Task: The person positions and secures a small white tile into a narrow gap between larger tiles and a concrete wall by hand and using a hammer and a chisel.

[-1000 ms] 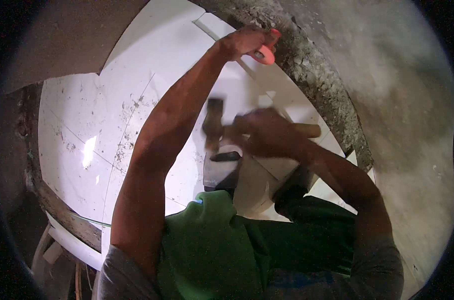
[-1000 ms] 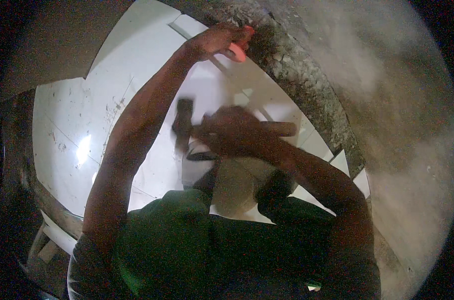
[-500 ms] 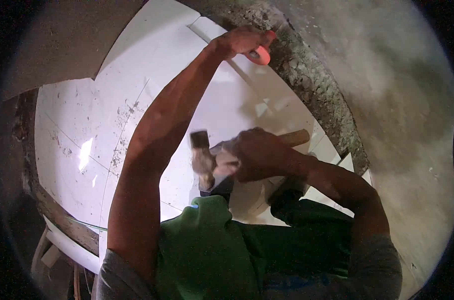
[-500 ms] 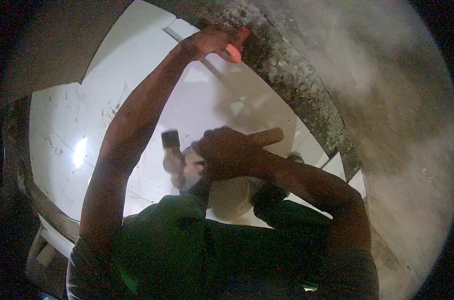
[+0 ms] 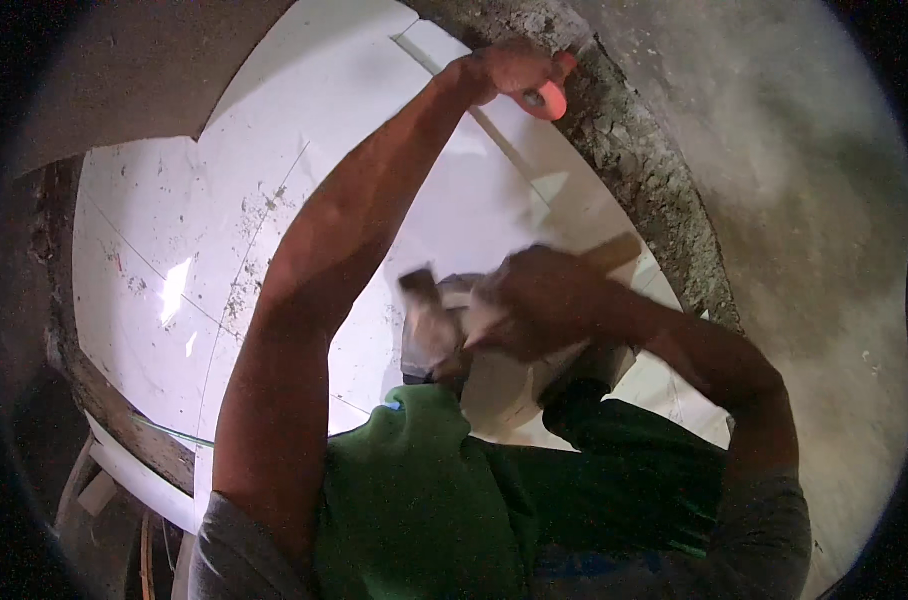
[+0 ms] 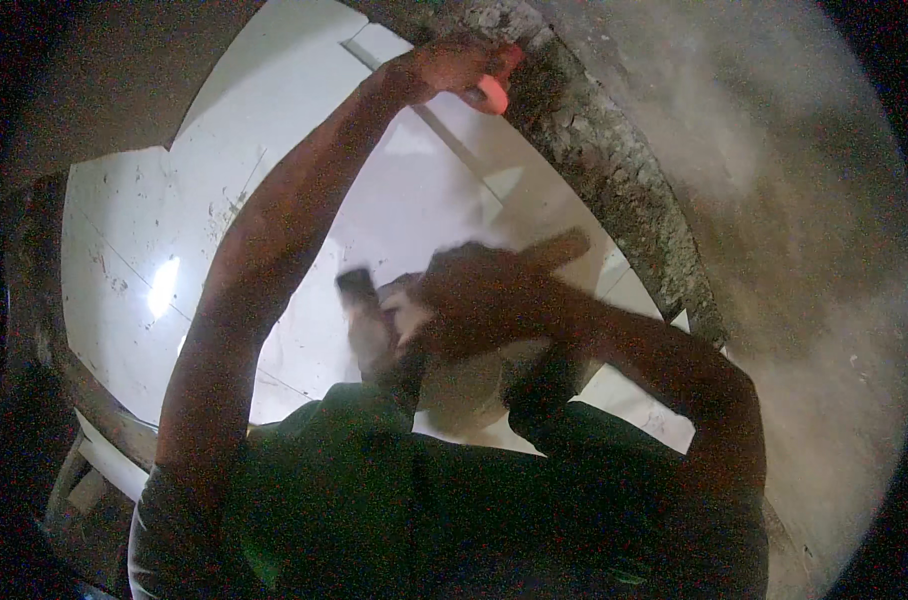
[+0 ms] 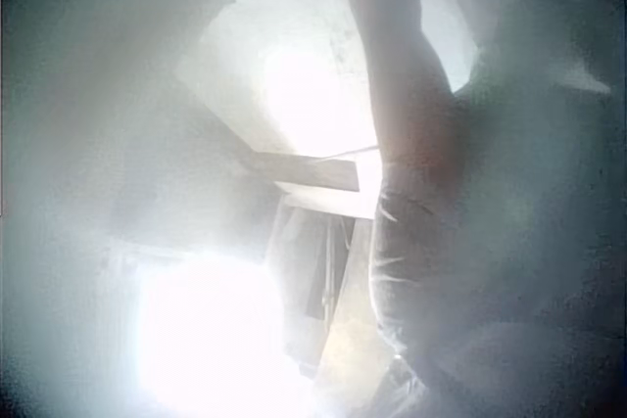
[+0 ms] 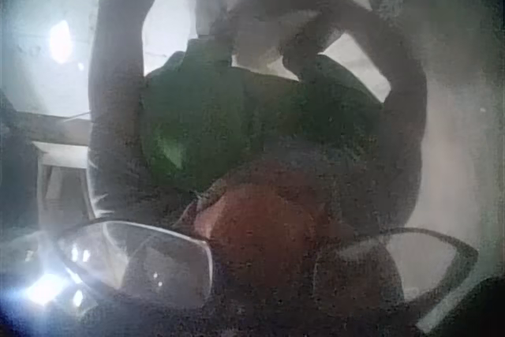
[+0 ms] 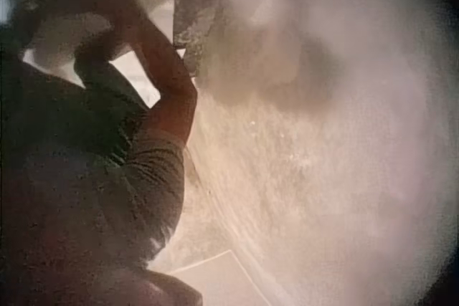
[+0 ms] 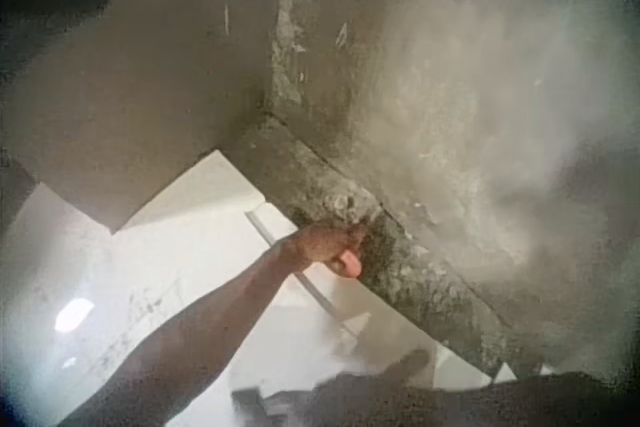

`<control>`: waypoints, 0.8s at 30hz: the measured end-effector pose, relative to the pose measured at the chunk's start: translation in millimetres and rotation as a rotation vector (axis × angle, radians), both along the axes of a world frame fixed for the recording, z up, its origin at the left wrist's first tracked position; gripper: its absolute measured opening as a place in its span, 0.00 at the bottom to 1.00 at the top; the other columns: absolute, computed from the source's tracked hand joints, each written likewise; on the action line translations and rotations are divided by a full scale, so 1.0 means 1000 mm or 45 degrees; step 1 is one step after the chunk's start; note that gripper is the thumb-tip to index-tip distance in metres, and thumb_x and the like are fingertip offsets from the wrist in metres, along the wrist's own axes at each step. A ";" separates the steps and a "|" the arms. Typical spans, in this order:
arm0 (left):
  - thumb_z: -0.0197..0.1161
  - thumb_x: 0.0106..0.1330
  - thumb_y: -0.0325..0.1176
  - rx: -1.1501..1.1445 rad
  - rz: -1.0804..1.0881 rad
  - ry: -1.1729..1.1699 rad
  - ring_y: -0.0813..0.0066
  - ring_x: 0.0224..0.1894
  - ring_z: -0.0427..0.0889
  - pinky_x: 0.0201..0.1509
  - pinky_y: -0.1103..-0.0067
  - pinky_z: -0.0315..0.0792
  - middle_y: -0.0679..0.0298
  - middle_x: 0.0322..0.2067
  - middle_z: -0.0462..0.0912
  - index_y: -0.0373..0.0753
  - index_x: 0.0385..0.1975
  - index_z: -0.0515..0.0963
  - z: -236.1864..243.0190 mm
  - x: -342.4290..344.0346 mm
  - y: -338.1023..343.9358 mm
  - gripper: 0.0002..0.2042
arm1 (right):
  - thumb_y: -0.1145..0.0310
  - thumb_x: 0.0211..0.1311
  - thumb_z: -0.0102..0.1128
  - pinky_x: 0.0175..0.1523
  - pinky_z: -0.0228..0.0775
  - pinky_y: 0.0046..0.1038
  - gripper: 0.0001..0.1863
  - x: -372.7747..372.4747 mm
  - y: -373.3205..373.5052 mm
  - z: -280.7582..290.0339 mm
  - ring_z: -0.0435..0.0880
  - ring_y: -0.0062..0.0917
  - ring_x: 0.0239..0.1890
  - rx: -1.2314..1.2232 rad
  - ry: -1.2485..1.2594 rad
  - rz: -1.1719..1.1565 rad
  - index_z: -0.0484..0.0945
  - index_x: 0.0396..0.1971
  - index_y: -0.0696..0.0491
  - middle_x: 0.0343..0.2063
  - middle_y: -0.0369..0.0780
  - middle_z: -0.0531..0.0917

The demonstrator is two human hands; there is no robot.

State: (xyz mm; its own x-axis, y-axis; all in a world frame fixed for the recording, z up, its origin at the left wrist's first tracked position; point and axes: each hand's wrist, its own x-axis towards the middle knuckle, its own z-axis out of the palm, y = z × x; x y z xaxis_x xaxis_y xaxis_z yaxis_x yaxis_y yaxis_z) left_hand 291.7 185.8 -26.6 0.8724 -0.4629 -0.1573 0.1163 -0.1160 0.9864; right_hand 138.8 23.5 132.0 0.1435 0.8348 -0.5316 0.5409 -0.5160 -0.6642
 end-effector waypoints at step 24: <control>0.56 0.67 0.68 0.163 -0.091 -0.039 0.72 0.41 0.86 0.47 0.73 0.79 0.60 0.40 0.88 0.40 0.47 0.83 0.005 0.008 -0.008 0.33 | 0.46 0.61 0.63 0.47 0.80 0.49 0.23 -0.011 0.011 0.027 0.87 0.48 0.37 -0.083 0.057 0.108 0.85 0.38 0.54 0.32 0.51 0.86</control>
